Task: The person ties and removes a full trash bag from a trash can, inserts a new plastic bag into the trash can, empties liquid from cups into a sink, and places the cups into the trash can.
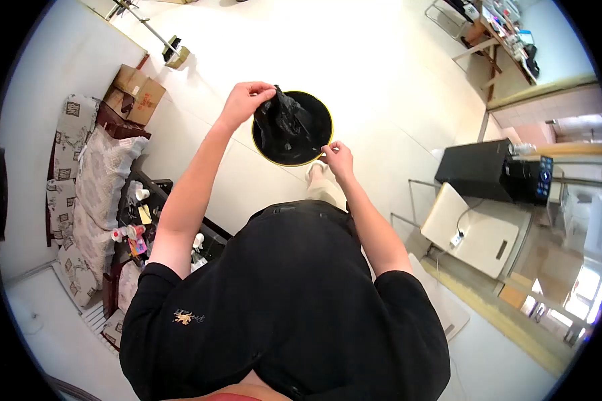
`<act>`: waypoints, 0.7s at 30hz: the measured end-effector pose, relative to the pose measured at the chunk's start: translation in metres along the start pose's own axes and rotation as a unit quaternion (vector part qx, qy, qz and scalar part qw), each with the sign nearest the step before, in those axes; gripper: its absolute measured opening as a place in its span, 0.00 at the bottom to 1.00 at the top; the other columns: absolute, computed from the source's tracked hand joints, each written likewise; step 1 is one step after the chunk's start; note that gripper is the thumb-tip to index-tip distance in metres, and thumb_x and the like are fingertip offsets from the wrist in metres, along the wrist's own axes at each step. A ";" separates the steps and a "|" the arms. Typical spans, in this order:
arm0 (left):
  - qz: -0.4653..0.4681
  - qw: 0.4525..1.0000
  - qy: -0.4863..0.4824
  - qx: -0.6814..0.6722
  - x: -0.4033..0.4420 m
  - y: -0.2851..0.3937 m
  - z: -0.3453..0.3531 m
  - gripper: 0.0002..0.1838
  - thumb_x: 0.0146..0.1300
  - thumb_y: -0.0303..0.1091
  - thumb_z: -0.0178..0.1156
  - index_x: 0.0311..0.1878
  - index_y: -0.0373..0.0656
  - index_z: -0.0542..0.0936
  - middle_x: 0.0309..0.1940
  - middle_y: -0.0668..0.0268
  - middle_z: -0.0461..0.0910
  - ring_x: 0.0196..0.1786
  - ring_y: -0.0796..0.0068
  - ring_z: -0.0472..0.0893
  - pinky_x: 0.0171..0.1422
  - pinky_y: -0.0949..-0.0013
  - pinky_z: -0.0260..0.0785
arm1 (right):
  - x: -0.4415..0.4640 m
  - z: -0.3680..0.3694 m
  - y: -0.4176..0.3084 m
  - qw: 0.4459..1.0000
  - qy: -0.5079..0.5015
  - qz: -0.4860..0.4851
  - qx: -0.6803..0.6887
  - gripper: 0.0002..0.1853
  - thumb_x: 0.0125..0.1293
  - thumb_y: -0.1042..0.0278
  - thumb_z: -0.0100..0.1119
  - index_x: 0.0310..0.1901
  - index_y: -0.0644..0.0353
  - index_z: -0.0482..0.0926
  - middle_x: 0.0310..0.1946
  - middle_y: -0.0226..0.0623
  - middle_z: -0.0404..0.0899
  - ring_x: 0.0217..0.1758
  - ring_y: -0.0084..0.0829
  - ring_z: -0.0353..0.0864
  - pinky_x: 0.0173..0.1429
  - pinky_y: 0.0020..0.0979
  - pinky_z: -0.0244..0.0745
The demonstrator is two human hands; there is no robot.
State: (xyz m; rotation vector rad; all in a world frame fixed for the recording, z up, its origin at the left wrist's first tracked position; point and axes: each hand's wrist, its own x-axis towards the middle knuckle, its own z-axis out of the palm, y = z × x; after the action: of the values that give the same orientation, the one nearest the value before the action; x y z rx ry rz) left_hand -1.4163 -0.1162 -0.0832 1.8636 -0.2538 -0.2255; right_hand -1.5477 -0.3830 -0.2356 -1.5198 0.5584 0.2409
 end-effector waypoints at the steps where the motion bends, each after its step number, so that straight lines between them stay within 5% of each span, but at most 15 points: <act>1: -0.018 1.000 -0.007 -0.012 0.027 0.002 -0.012 0.11 0.66 0.33 0.68 0.46 0.35 0.87 0.34 0.69 0.87 0.37 0.83 0.80 0.44 0.76 0.73 | 0.028 0.008 -0.010 1.000 -0.010 0.005 0.005 0.07 0.64 0.73 0.64 0.34 0.66 0.76 0.33 0.42 0.86 0.35 0.31 0.90 0.39 0.28 0.85; 9: -0.050 0.997 0.059 0.016 0.242 0.014 -0.095 0.12 0.64 0.34 0.69 0.45 0.35 0.88 0.33 0.68 0.86 0.37 0.83 0.80 0.45 0.76 0.72 | 0.263 0.067 -0.105 0.993 -0.061 -0.017 -0.103 0.09 0.65 0.71 0.66 0.32 0.63 0.74 0.31 0.39 0.84 0.33 0.29 0.88 0.37 0.29 0.87; 14: -0.039 0.991 0.097 -0.081 0.368 0.019 -0.160 0.12 0.66 0.34 0.69 0.46 0.35 0.87 0.34 0.70 0.85 0.37 0.85 0.79 0.42 0.77 0.70 | 0.383 0.105 -0.194 0.992 -0.087 0.014 -0.092 0.08 0.65 0.72 0.65 0.34 0.63 0.74 0.31 0.41 0.84 0.32 0.31 0.89 0.38 0.27 0.87; 17: -0.023 0.991 0.110 -0.067 0.452 0.012 -0.210 0.12 0.70 0.33 0.66 0.49 0.34 0.86 0.39 0.70 0.86 0.43 0.85 0.81 0.53 0.78 0.72 | 0.458 0.132 -0.232 0.993 -0.091 0.022 -0.073 0.07 0.65 0.73 0.64 0.35 0.64 0.75 0.31 0.40 0.84 0.32 0.30 0.89 0.37 0.26 0.86; 21: 0.036 0.988 0.132 -0.072 0.554 0.027 -0.280 0.12 0.70 0.33 0.66 0.50 0.35 0.86 0.40 0.71 0.86 0.43 0.85 0.81 0.54 0.78 0.72 | 0.556 0.175 -0.269 0.994 -0.073 0.010 -0.075 0.08 0.64 0.73 0.65 0.34 0.64 0.74 0.30 0.38 0.83 0.29 0.26 0.86 0.36 0.25 0.83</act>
State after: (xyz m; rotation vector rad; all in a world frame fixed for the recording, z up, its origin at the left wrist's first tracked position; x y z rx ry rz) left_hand -0.8088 -0.0279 0.0107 1.7156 -0.1173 0.0526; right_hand -0.9091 -0.3332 -0.2787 -1.6275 0.4474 0.4142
